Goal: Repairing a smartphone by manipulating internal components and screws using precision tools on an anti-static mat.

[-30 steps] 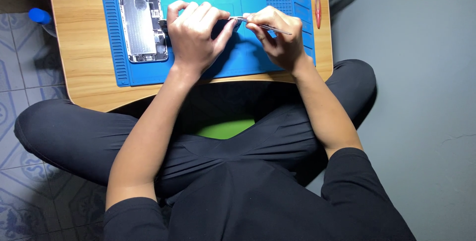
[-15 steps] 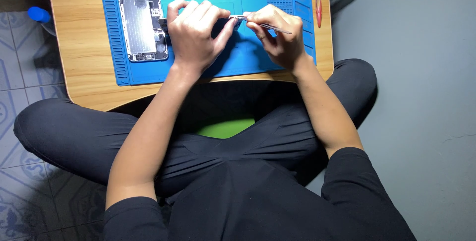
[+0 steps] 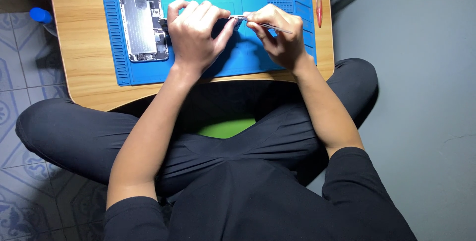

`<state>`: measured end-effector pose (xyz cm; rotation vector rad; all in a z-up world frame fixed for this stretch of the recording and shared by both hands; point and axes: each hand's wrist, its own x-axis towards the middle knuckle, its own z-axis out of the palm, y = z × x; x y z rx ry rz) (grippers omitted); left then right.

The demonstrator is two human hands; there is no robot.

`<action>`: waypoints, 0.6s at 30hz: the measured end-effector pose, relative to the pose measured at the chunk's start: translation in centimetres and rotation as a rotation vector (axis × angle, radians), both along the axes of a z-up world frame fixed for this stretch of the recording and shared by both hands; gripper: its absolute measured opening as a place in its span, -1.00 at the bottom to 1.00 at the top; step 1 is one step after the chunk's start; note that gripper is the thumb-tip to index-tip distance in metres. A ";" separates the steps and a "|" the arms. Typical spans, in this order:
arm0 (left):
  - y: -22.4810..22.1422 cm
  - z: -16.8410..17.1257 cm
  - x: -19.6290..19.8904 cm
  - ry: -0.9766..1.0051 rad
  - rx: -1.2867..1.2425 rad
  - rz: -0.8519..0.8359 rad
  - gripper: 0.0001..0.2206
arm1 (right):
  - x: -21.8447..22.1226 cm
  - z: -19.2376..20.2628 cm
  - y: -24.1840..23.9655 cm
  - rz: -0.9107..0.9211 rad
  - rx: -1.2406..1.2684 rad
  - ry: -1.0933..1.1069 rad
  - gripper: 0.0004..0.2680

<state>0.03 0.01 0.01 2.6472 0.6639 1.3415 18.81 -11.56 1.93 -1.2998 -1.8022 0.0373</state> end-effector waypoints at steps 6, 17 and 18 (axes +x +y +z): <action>0.0 0.0 0.0 -0.002 0.000 -0.001 -0.86 | 0.0 -0.1 -0.1 -0.002 -0.010 0.007 -0.93; 0.1 -0.3 0.1 0.001 -0.007 -0.003 -0.87 | 1.2 0.6 0.2 -0.053 0.079 0.139 -0.93; 0.1 -0.3 0.1 0.004 -0.003 0.002 -0.86 | 1.2 1.2 0.3 -0.166 0.104 0.078 -0.95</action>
